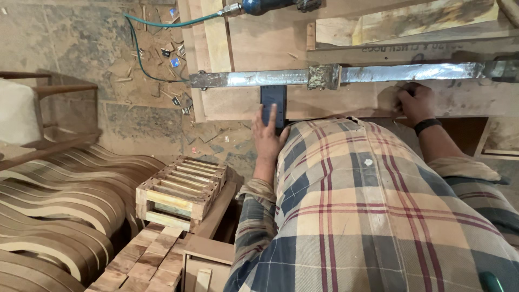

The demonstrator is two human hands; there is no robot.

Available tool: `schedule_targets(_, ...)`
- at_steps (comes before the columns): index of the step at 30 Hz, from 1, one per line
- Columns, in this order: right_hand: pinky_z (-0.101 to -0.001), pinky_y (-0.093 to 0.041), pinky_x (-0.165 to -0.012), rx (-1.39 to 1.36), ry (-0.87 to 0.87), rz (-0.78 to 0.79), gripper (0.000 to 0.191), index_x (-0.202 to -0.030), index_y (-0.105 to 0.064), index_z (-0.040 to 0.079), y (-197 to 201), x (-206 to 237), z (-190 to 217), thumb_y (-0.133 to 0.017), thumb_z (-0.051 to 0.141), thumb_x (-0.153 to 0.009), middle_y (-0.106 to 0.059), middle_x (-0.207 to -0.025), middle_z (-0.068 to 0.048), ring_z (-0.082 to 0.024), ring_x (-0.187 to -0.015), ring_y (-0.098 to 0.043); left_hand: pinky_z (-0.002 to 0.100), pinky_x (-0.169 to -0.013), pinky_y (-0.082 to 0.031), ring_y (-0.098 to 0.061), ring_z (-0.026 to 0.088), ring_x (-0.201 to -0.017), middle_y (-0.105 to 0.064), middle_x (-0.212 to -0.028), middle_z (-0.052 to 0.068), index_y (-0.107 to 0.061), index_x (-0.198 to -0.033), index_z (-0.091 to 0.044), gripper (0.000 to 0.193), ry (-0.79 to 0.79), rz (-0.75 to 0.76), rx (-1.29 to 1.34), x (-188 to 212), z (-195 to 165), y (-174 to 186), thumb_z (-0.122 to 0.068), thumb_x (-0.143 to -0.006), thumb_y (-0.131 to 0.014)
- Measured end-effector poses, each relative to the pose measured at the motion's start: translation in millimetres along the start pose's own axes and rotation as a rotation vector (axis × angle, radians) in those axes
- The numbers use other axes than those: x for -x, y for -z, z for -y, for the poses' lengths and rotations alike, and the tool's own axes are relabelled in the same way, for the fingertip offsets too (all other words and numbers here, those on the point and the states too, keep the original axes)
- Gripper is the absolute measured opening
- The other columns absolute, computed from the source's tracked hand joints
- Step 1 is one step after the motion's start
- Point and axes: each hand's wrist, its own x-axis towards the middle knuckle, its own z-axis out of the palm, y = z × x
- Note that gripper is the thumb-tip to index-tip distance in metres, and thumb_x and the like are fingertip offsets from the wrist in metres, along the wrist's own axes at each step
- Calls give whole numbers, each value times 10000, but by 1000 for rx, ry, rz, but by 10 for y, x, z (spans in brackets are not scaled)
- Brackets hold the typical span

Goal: The person fits a wooden rail into a frame assembly on the workbench, taps pieces into alignment with a hammer, applies glue from a bottle, and uses a pneumatic nail gun to fasten the joints. They reposition the frame, adjust clamps, and press the assembled parts together while working around the bench.

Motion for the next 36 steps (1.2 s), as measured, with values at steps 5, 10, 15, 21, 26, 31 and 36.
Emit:
schedule_targets(5, -318, -524, -571, 26, 31, -5, 158, -957, -710, -31, 6, -11, -4, -642, 109, -979, -688, -780, -98, -153, -626, -646, 610, -1179, -294, -347, 488, -1412, -311, -1581, 248, -303, -1582, -44, 1112, 144, 5, 109, -52, 48, 16, -488, -726, -857)
schedule_targets(10, -318, -532, -572, 83, 17, -16, 179, -923, -714, -38, 4, -14, -4, -649, 121, -975, -699, -769, -109, -150, -625, -657, 587, -1177, -278, -354, 463, -1428, -328, -1587, 223, -416, -1525, -169, 981, 84, 50, -69, -106, 88, -13, -521, -723, -857)
schedule_targets(15, -299, -533, -585, 27, 18, -26, 152, -971, -723, -15, -28, -10, -30, -632, 106, -982, -705, -786, -84, -125, -638, -662, 507, -1215, -287, -382, 378, -1500, -338, -1656, 188, -411, -1623, -220, 952, -99, 28, -109, 26, 111, -100, -523, -825, -834)
schedule_targets(21, -289, -501, -577, -76, -9, -10, 118, -1000, -700, -10, -56, -20, -49, -668, 103, -1010, -685, -788, -63, -117, -633, -630, 594, -1208, -263, -321, 471, -1451, -334, -1574, 268, -272, -1578, 50, 1176, 59, -65, 39, 81, 169, -78, -575, -757, -836)
schedule_targets(26, -291, -500, -573, -105, -28, -23, 127, -1008, -705, -7, -50, 7, -17, -694, 119, -1002, -686, -789, -60, -114, -629, -626, 574, -1204, -297, -350, 437, -1456, -383, -1568, 213, -399, -1533, -47, 1024, 53, -49, 21, 107, 213, -45, -547, -755, -840)
schedule_targets(31, -294, -511, -569, -103, -51, -27, 136, -1002, -701, -17, -32, 49, 45, -691, 118, -993, -689, -785, -65, -117, -627, -635, 540, -1179, -310, -371, 395, -1435, -418, -1549, 175, -513, -1485, -253, 800, -136, -40, -173, 158, 224, -116, -516, -799, -829)
schedule_targets(36, -293, -511, -561, -75, -70, -36, 139, -1001, -695, -11, -21, 53, 65, -696, 128, -995, -688, -775, -63, -119, -619, -637, 575, -1205, -301, -371, 439, -1438, -429, -1553, 205, -487, -1539, -57, 886, -34, -48, 21, 171, 251, -95, -501, -837, -796)
